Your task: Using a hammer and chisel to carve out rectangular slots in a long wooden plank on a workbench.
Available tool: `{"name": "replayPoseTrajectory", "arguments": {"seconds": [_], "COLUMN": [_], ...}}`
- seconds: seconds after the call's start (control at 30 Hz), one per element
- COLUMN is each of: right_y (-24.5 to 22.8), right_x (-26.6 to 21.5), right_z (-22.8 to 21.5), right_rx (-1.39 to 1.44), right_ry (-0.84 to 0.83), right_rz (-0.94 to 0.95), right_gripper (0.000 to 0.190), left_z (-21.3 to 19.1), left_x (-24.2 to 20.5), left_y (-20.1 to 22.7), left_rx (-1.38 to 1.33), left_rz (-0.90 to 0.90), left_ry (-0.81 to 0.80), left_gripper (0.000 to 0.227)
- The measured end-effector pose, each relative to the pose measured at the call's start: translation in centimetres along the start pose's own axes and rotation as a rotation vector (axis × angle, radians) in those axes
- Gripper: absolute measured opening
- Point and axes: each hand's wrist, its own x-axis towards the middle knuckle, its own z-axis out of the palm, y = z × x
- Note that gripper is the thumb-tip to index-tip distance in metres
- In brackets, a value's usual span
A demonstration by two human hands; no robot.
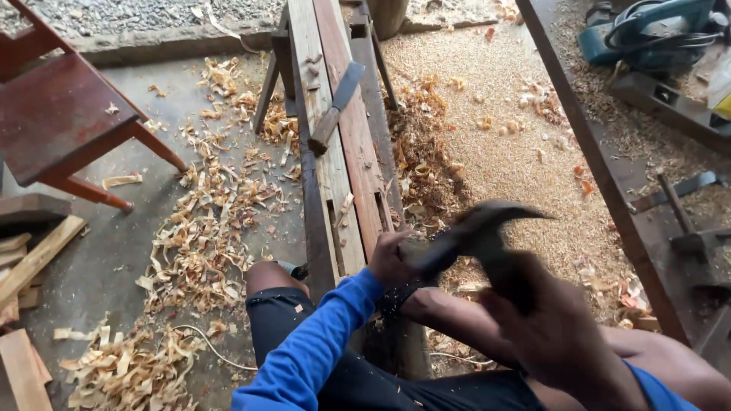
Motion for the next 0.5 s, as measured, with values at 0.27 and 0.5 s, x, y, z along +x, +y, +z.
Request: {"name": "replayPoseTrajectory", "arguments": {"seconds": [0.27,0.5], "right_y": [5.5,5.9], "right_x": [2.5,0.1], "right_z": [4.7,6.1], "right_rx": [-0.232,0.18], "right_ry": [0.04,0.112], "right_rz": [0.105,0.329], "right_gripper": [0.036,0.021], "left_z": [-0.7,-3.2], "left_x": [0.6,10.5], "left_y": [2.4,-4.0], "left_rx": [-0.045,-0.267], "left_rz": [0.034,-0.619], "left_ry": [-0.067,0.356], "left_gripper": [0.035,0.035]}}
